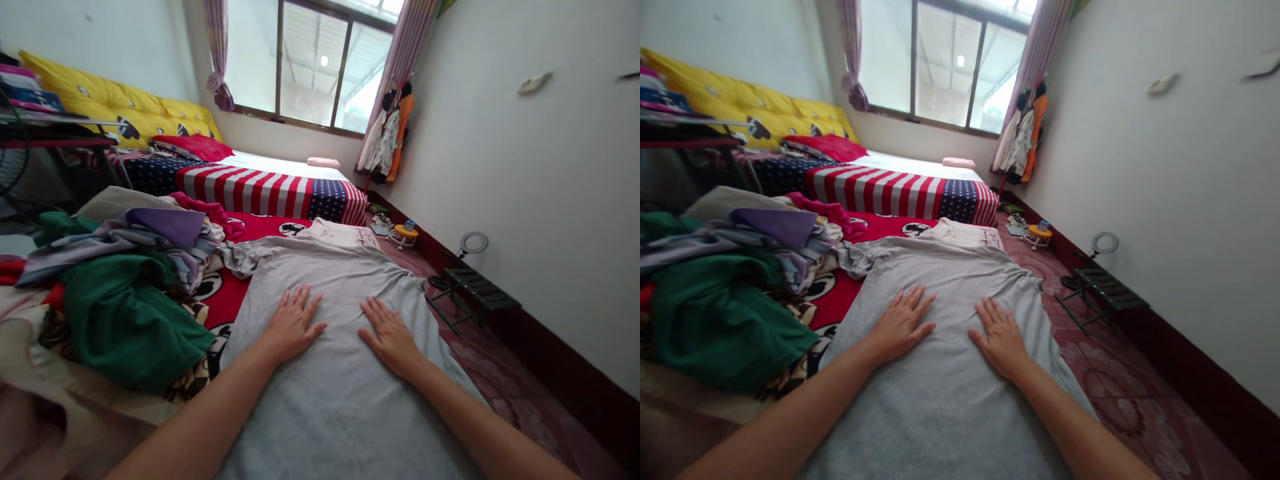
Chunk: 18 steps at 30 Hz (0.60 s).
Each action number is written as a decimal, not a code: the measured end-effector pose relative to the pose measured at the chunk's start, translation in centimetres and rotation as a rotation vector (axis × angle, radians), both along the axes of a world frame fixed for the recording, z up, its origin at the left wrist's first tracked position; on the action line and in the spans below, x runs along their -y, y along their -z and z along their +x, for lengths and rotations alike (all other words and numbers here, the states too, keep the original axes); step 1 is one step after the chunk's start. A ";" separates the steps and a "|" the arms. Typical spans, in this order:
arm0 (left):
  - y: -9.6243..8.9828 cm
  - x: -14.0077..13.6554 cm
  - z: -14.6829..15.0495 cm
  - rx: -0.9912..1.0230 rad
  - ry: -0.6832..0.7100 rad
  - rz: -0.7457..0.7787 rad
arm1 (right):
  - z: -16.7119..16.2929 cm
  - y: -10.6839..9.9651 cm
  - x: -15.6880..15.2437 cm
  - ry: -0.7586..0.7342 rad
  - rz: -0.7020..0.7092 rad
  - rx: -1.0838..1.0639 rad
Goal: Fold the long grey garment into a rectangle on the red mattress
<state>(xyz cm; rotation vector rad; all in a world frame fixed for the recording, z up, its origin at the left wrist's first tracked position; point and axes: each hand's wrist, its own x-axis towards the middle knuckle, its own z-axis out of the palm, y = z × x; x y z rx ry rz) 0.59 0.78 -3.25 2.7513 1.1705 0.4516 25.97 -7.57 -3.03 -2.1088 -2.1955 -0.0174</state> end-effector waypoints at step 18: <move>-3.2 17.4 3.8 0.061 0.664 -0.244 | -3.6 -2.2 2.3 -0.106 -0.011 -0.083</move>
